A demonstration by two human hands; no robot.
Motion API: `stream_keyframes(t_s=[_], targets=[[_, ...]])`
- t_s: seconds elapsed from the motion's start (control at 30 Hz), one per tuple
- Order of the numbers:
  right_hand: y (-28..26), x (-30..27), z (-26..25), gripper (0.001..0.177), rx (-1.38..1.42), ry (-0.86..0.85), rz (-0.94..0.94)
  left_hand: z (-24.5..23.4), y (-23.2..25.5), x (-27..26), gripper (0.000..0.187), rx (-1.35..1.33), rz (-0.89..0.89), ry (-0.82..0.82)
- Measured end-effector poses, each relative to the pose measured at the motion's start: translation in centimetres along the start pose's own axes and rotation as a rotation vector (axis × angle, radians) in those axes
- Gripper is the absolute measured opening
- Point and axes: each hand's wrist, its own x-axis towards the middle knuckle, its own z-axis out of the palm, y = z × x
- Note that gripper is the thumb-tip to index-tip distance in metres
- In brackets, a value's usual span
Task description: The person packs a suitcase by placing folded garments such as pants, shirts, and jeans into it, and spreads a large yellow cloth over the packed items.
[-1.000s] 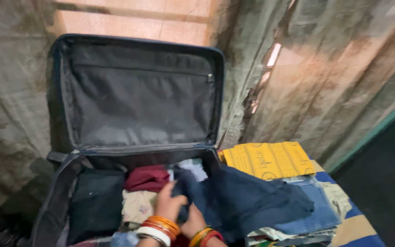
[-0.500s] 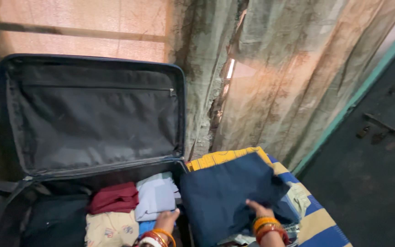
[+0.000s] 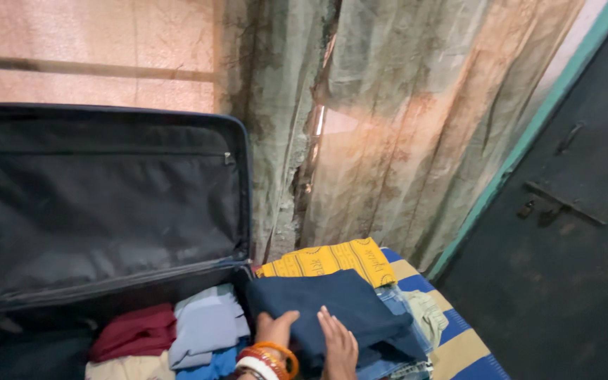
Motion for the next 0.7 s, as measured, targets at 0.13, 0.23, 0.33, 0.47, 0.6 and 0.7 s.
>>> stream_keyframes(t_s=[0.13,0.23,0.33,0.47,0.6,0.7], targets=[[4.5,2.0,-2.5,0.044,0.253,0.282,0.257,6.2,7.0,-7.6,0.059,-0.170,0.047,-0.408],[4.2,5.7,-8.6,0.031,0.193,0.444,0.402,7.7,8.8,-8.5,0.073,-0.025,0.202,-0.635],[2.2,12.0,-16.5,0.034,-0.052,0.484,0.283,8.1,7.2,-7.4,0.084,0.313,0.421,-0.200],[-1.2,16.2,-24.5,0.050,0.087,0.573,0.192,9.5,3.6,-5.5,0.110,0.528,0.440,-0.116],[0.6,20.7,-27.6,0.050,0.348,0.398,0.450,13.0,-1.0,-3.0,0.115,0.238,0.250,-0.439],[7.6,22.3,-27.2,0.061,0.323,0.221,0.763,16.0,-6.9,0.7,0.105,0.010,0.117,-0.627]])
